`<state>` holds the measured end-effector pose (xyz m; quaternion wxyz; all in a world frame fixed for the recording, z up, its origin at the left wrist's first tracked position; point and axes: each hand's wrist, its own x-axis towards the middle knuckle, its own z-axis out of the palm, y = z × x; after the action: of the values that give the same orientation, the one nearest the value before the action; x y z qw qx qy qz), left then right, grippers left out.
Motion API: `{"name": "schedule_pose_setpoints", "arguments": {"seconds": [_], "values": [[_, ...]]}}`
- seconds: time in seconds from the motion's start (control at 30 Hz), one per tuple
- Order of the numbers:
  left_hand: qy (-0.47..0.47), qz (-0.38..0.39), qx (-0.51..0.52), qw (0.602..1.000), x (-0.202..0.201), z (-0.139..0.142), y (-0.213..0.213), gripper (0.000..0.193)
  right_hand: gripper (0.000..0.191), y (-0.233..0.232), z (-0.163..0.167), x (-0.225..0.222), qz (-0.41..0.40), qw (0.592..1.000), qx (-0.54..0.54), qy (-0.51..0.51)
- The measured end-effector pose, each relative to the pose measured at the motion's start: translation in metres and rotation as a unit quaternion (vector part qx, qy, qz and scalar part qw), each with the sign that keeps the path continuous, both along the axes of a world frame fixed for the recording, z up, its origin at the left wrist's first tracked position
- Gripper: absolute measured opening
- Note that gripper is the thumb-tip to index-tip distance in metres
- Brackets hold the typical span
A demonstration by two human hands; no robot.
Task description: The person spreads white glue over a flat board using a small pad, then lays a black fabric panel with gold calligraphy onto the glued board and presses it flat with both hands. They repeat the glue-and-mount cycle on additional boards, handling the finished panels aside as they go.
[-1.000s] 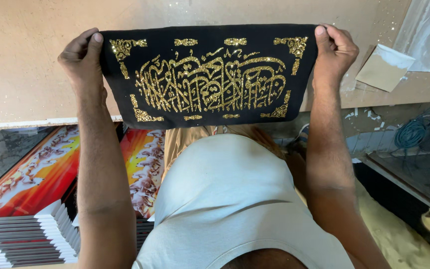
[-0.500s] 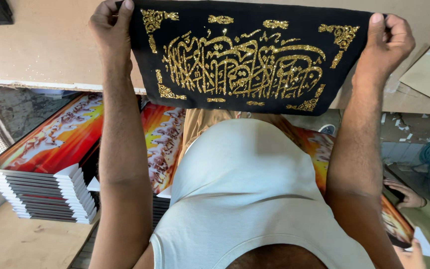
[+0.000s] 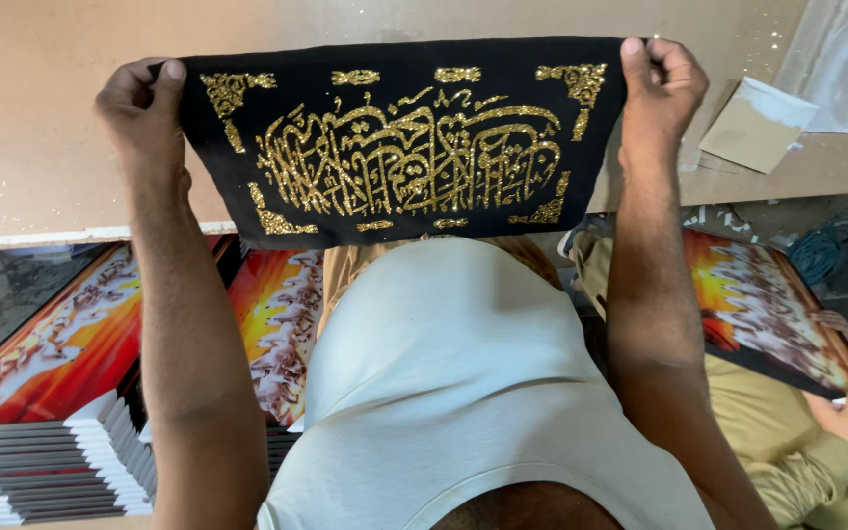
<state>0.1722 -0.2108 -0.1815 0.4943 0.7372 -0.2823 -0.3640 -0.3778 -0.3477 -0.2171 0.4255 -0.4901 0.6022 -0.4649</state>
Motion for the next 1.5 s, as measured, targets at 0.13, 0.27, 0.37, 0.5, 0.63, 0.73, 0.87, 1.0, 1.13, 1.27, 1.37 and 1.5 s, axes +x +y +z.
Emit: {"name": "schedule_pose_setpoints", "arguments": {"seconds": [0.13,0.27,0.37,0.5,0.63,0.73,0.87,1.0,1.13,1.27,1.37,1.5], "values": [[-0.011,0.007,0.041,0.999,-0.002,0.008,-0.004,0.01,0.019,-0.002,0.003,-0.001,0.008,1.0,-0.015,-0.004],[0.012,0.0,0.04,0.999,-0.005,0.015,-0.007,0.01,0.018,-0.003,0.004,-0.001,0.004,1.0,0.006,-0.009],[0.016,-0.005,0.044,0.999,-0.006,0.018,-0.008,0.009,0.018,-0.003,0.003,-0.004,0.002,1.0,0.011,-0.016],[0.024,-0.003,0.054,0.998,-0.008,0.021,-0.01,0.01,0.02,-0.007,0.002,-0.007,0.016,1.0,0.009,-0.021],[0.052,-0.005,0.061,0.997,-0.009,0.026,-0.015,0.011,0.018,-0.016,0.007,-0.006,-0.006,0.989,0.125,-0.082],[0.06,0.007,0.097,0.993,-0.01,0.029,-0.02,0.01,0.012,-0.026,0.013,-0.004,-0.018,0.973,0.21,-0.098],[0.069,0.016,0.114,0.991,-0.008,0.029,-0.026,0.012,0.012,-0.037,0.015,0.001,-0.038,0.957,0.284,-0.043],[0.073,0.03,0.128,0.989,-0.005,0.021,-0.028,0.015,0.011,-0.038,0.013,0.003,-0.066,0.95,0.302,-0.037],[0.099,0.047,0.111,0.988,-0.009,0.012,-0.01,0.027,0.024,-0.004,0.015,0.0,0.015,0.963,0.184,-0.195],[0.074,0.015,0.153,0.985,-0.021,0.004,0.031,0.037,0.019,0.053,0.016,0.003,0.013,0.984,0.163,-0.069],[0.121,0.023,0.107,0.987,-0.027,-0.004,0.056,0.03,0.019,0.079,0.012,0.004,-0.022,0.982,0.126,-0.139],[0.179,0.044,0.076,0.98,-0.021,-0.011,0.066,0.022,0.019,0.08,0.002,0.002,-0.049,0.989,0.121,-0.076]]}}
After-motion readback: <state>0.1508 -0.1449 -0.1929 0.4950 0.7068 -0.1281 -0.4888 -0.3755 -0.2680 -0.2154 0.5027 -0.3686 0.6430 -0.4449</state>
